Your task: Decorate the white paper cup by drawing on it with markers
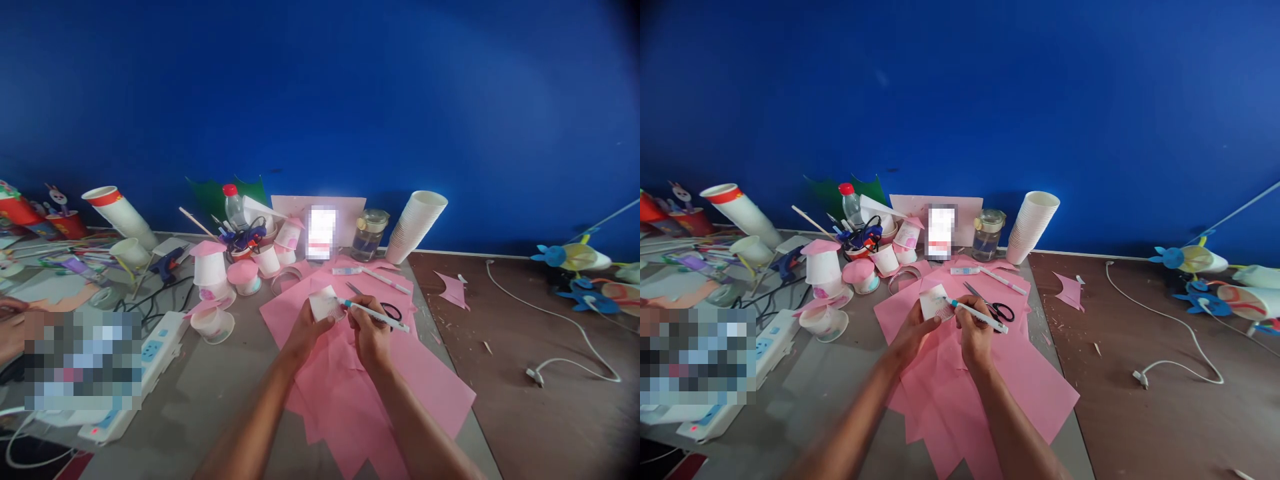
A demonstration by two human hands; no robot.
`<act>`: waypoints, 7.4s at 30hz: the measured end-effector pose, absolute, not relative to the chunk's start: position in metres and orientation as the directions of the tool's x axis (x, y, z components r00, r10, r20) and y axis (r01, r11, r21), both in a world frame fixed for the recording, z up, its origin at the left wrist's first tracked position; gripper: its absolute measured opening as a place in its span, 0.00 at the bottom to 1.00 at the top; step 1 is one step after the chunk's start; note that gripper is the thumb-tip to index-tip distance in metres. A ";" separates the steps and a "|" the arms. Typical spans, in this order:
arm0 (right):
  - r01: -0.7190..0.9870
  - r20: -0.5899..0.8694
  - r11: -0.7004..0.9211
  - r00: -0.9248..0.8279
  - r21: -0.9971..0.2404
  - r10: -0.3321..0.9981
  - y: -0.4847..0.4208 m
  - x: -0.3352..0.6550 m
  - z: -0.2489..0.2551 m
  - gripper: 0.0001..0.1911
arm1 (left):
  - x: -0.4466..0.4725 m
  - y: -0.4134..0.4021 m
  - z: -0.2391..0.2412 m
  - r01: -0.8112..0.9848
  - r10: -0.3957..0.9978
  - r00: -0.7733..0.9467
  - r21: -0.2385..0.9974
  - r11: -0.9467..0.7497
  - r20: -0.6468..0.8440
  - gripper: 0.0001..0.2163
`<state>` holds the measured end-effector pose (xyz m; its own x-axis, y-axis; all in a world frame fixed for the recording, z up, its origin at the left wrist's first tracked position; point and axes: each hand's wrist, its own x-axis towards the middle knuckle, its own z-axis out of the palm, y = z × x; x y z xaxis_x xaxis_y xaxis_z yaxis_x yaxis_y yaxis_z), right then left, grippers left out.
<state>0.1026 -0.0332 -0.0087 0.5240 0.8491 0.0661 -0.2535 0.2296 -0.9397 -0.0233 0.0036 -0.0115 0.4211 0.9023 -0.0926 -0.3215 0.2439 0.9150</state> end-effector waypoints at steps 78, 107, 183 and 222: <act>0.415 0.545 0.374 0.457 -0.829 0.703 -0.034 0.095 -0.022 0.14 | -0.027 0.006 -0.002 -0.516 0.903 0.417 0.789 0.333 -0.108 0.15; 0.400 0.560 0.406 0.435 -0.822 0.705 -0.042 0.093 -0.002 0.09 | -0.027 0.007 -0.017 -0.358 0.921 0.372 0.898 0.256 -0.114 0.21; 0.348 0.427 0.281 0.476 -0.894 0.769 -0.032 0.095 -0.028 0.16 | -0.027 0.007 -0.012 -0.369 0.923 0.374 0.898 0.241 -0.095 0.24; 0.459 0.508 0.308 0.416 -0.833 0.754 -0.027 0.100 -0.036 0.22 | -0.026 0.007 -0.006 0.182 0.977 0.209 0.980 -0.085 0.046 0.22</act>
<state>0.0999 -0.0275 -0.0356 0.4163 0.7542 0.5078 0.4587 0.3080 -0.8335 -0.0262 0.0067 -0.0062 0.2091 0.9768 0.0457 0.1823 -0.0849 0.9796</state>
